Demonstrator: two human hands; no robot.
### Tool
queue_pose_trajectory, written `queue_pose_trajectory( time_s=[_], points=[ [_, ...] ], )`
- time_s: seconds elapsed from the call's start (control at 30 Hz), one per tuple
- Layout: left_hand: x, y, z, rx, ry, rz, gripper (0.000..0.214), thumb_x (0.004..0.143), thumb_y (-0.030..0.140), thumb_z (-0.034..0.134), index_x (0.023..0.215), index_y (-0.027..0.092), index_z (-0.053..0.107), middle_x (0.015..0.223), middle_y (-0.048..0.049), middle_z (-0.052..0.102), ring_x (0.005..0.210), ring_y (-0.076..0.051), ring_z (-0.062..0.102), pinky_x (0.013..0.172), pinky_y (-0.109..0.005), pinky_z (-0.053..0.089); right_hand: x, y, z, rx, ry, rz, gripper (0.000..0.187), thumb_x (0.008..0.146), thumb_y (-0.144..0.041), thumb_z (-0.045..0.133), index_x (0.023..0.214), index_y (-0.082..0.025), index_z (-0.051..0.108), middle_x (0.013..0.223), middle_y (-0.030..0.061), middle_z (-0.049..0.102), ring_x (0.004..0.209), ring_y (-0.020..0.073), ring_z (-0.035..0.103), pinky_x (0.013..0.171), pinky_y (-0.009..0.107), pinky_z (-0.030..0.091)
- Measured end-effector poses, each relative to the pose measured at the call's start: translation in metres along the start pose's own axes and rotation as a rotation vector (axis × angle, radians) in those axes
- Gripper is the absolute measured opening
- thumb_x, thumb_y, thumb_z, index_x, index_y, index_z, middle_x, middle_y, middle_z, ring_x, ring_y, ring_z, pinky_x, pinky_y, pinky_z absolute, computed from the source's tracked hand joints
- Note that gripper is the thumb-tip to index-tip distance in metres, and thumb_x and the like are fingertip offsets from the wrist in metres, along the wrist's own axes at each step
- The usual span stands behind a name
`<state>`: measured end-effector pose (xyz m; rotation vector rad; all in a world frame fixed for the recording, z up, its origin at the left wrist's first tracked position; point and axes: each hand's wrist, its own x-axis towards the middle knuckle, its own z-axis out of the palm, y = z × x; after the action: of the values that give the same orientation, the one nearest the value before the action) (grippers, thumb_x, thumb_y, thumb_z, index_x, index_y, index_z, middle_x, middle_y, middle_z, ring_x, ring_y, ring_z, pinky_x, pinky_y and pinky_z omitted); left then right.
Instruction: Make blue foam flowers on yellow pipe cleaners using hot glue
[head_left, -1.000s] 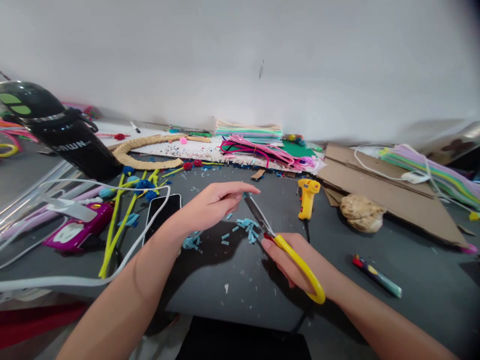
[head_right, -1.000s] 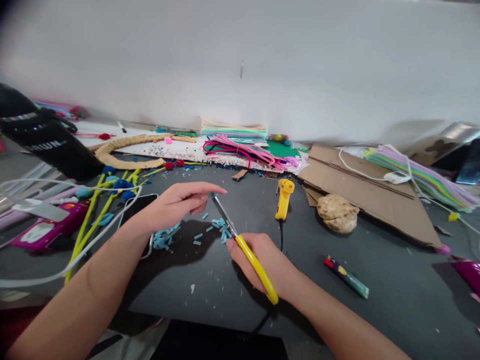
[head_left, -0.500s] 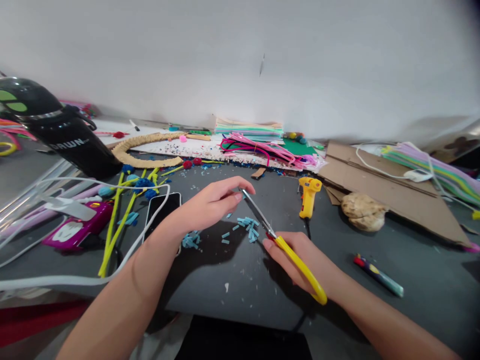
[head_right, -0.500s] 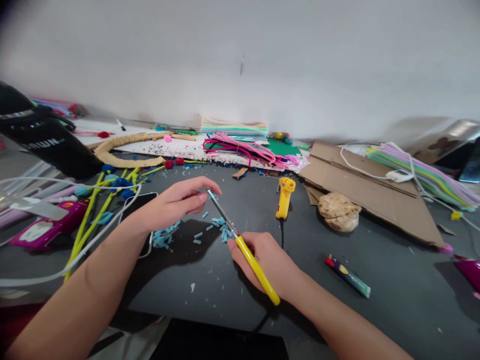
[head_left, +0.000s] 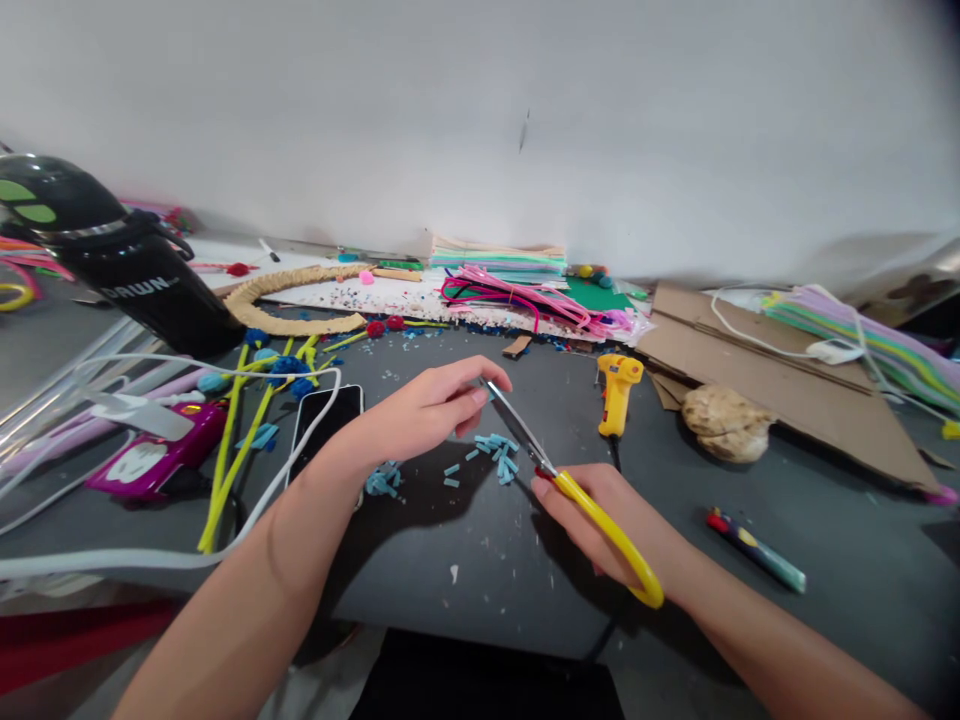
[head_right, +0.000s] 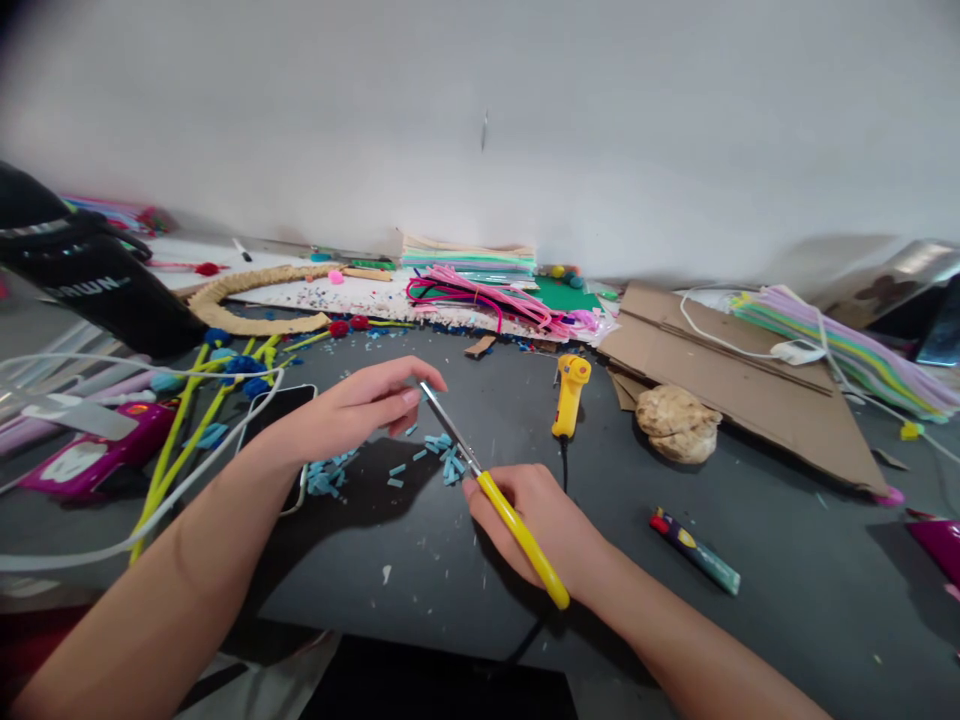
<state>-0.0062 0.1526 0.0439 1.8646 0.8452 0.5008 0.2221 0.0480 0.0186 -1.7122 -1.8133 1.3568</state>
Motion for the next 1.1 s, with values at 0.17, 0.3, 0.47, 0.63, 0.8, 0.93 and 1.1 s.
queue_pose_trajectory(
  time_s=[0.17,0.3,0.47,0.63,0.8,0.93,1.1],
  points=[
    [0.003,-0.003,0.0,0.061,-0.06,0.038,0.027,0.099,0.031,0.039,0.117,0.022,0.057,0.083,-0.0005,0.063,0.08,-0.015,0.055,0.073,-0.027,0.041,-0.008,-0.004,-0.002,0.103,-0.135,0.116,0.051,0.096,-0.058,0.038,0.06,-0.021,0.039,0.041,-0.0035,0.044,0.036,0.0095,0.043,0.041,0.021,0.035],
    [0.004,-0.005,0.001,0.033,-0.12,0.002,0.026,0.1,0.031,0.038,0.117,0.023,0.055,0.083,0.0001,0.064,0.08,-0.014,0.054,0.073,-0.026,0.041,-0.01,-0.005,-0.003,0.123,-0.155,0.093,0.056,0.097,-0.057,0.038,0.053,-0.021,0.037,0.037,-0.0028,0.044,0.035,0.0097,0.045,0.045,0.023,0.039],
    [0.006,-0.007,0.002,-0.008,-0.152,-0.031,0.026,0.1,0.033,0.039,0.118,0.021,0.053,0.079,-0.0001,0.063,0.075,-0.014,0.052,0.069,-0.026,0.039,-0.01,-0.002,-0.003,0.171,-0.176,0.104,0.059,0.097,-0.056,0.038,0.05,-0.021,0.039,0.035,-0.0026,0.044,0.033,0.0093,0.043,0.044,0.022,0.038],
    [0.006,-0.006,0.001,-0.002,-0.177,-0.041,0.028,0.1,0.034,0.038,0.12,0.021,0.052,0.078,-0.0001,0.063,0.073,-0.014,0.052,0.069,-0.026,0.04,-0.012,-0.002,-0.001,0.188,-0.167,0.127,0.059,0.097,-0.056,0.038,0.05,-0.021,0.039,0.033,-0.0035,0.041,0.031,0.0092,0.043,0.043,0.022,0.038],
    [0.005,-0.005,0.001,0.015,-0.212,-0.065,0.03,0.099,0.037,0.04,0.123,0.022,0.051,0.078,-0.0003,0.064,0.073,-0.015,0.053,0.068,-0.026,0.041,-0.011,-0.001,0.002,0.201,-0.178,0.183,0.059,0.097,-0.058,0.036,0.051,-0.021,0.037,0.033,-0.0036,0.041,0.03,0.0088,0.041,0.037,0.021,0.033],
    [0.007,-0.007,0.002,0.023,-0.244,-0.095,0.03,0.098,0.041,0.042,0.12,0.022,0.051,0.076,0.0,0.065,0.071,-0.015,0.054,0.067,-0.026,0.041,-0.011,0.003,0.001,0.178,-0.213,0.209,0.057,0.096,-0.057,0.039,0.053,-0.021,0.036,0.034,-0.0049,0.04,0.029,0.0082,0.04,0.036,0.02,0.032],
    [0.006,-0.009,-0.002,0.066,-0.287,-0.162,0.037,0.096,0.043,0.043,0.125,0.02,0.05,0.076,-0.0008,0.066,0.064,-0.013,0.049,0.06,-0.025,0.038,-0.015,0.003,-0.007,0.146,-0.268,0.277,0.051,0.093,-0.057,0.043,0.058,-0.022,0.036,0.035,-0.0075,0.035,0.028,0.0075,0.037,0.033,0.018,0.028]
  ],
)
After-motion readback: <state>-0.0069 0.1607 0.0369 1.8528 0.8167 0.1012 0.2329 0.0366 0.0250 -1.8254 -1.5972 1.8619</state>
